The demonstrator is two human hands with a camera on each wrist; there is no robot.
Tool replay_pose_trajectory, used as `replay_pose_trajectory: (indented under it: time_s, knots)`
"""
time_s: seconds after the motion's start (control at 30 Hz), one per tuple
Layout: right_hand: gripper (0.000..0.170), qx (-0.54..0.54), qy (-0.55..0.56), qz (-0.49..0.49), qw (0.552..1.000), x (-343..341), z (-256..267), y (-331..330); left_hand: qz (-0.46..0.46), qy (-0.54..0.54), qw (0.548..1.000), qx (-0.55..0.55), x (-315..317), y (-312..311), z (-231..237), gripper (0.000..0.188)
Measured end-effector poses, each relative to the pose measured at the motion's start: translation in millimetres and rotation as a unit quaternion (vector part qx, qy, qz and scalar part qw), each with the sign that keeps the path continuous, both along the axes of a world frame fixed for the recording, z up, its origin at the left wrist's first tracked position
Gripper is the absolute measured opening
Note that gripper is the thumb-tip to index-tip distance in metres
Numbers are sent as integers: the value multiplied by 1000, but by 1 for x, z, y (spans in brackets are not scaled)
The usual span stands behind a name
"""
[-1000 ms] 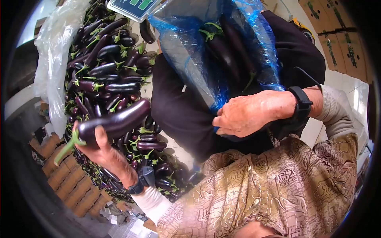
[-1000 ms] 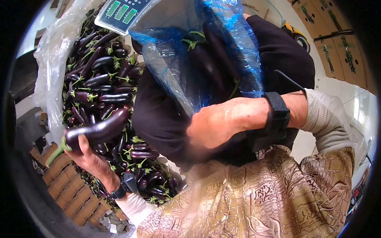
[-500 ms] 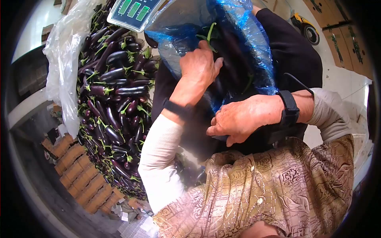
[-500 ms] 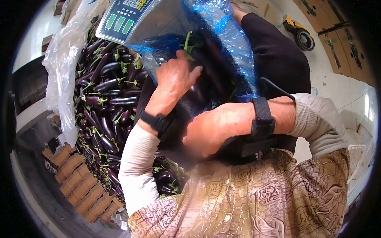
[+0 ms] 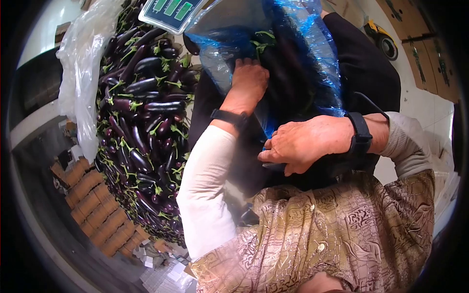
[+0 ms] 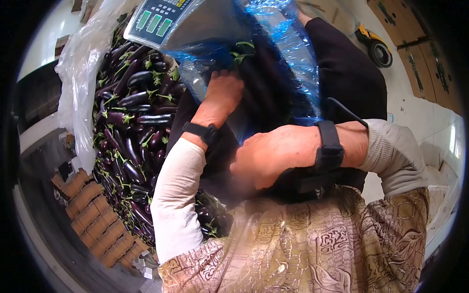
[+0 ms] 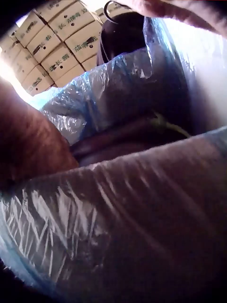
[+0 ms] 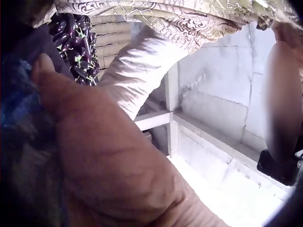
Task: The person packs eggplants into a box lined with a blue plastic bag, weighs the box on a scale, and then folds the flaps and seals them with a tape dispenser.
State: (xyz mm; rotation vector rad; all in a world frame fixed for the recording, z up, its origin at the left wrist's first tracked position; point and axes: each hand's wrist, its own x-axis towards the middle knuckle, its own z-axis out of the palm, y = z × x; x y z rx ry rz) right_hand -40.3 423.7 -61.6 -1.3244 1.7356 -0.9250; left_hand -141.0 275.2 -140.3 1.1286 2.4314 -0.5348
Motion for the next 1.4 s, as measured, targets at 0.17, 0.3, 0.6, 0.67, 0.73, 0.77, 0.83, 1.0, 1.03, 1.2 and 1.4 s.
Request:
replay_pose_trajectory:
  time_s: [0.17,0.3,0.6,0.67,0.73,0.77,0.83,1.0,1.03,1.2,1.4]
  knots:
    - [60,27,3,9,1000,-17,13,3,26,19,999,32,-2,0,-7,21]
    - [37,-28,50,-183,981,-42,6,22,97,36,987,126,-5,-4,2,19]
    - [16,-1,140,-377,915,-96,-17,37,306,-83,927,202,-30,18,-32,34]
    - [14,94,165,-337,922,-86,-18,34,320,-60,924,202,-28,17,-24,34]
    - [14,191,178,-325,909,-81,-14,30,281,-44,939,192,-19,14,-11,33]
    - [14,191,176,-327,909,-81,-19,33,233,-24,949,210,-15,11,-5,32]
    - [15,150,216,-341,902,-80,-27,39,217,-32,939,266,-7,3,12,28]
    - [21,210,-9,-357,910,-78,-7,42,236,-12,895,379,19,-21,109,18]
    - [25,202,-41,-345,916,-77,-8,44,268,-24,872,410,26,-24,129,19]
    - [43,78,-218,-400,887,-67,-5,46,322,14,745,584,61,-26,160,20]
    - [56,-162,-589,-369,700,-76,-34,44,140,94,742,649,105,-8,121,19]
